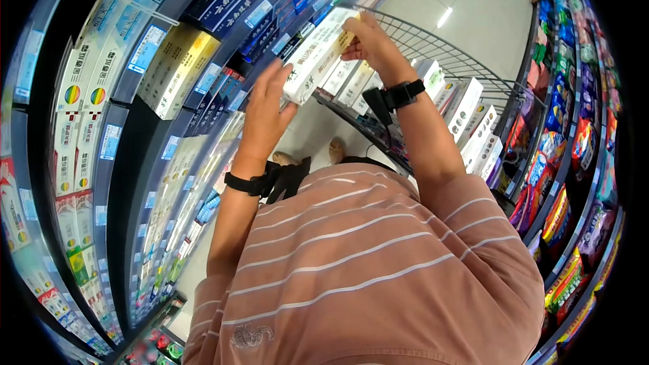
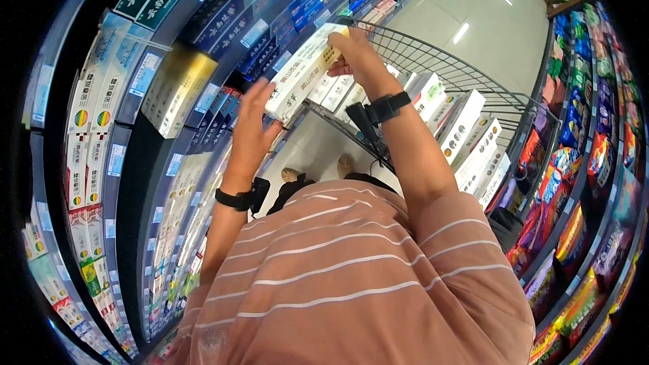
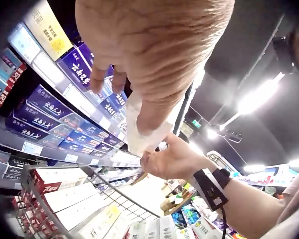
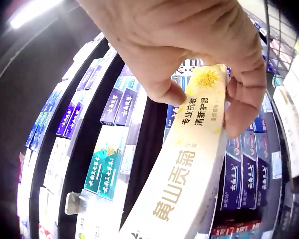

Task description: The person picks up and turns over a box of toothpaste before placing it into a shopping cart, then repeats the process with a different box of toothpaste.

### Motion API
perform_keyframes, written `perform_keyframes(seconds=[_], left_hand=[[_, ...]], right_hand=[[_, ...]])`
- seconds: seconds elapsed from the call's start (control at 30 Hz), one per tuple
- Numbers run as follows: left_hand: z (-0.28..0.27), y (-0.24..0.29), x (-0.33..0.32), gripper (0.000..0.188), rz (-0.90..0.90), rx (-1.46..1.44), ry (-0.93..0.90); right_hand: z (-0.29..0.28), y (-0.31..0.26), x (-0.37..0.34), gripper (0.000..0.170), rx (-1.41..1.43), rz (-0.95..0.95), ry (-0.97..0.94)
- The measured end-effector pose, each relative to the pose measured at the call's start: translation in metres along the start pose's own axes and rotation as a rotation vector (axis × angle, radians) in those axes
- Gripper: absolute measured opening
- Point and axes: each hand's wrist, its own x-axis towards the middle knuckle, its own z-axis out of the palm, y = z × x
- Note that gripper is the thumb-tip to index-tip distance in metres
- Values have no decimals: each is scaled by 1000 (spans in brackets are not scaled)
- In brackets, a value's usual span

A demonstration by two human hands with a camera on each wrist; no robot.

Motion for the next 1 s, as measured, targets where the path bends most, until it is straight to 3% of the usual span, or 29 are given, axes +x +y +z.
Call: perform_keyframes(seconds=[0.03, 0.13, 0.17, 0.2, 0.27, 0.3, 0.43, 0.53, 1.0], left_hand=[[0, 3, -5, 65, -47, -41, 35], [-7, -2, -22, 61, -67, -84, 134], [-11, -1, -28, 54, -283, -182, 145], [-13, -8, -31, 42, -351, -452, 206], [-22, -14, -41, 32, -482, -631, 363], [-28, -14, -43, 33, -537, -829, 380], [-46, -27, -58, 45, -639, -1014, 449], [-51, -30, -68, 46, -648, -1096, 474], [-71, -32, -78, 65, -754, -967, 525]], right_hand=[[-2, 5, 4, 35, 1, 39, -49], [10, 11, -2, 34, -2, 123, -16], [12, 11, -7, 31, -4, 119, -25], [14, 9, -12, 31, 12, 119, -59], [17, 7, -17, 29, 42, 120, -130], [18, 6, -19, 35, -4, 120, -132], [38, 0, -29, 50, -56, 48, -178], [53, -5, -36, 45, 10, 60, -293], [78, 7, -29, 40, 35, 122, -380]])
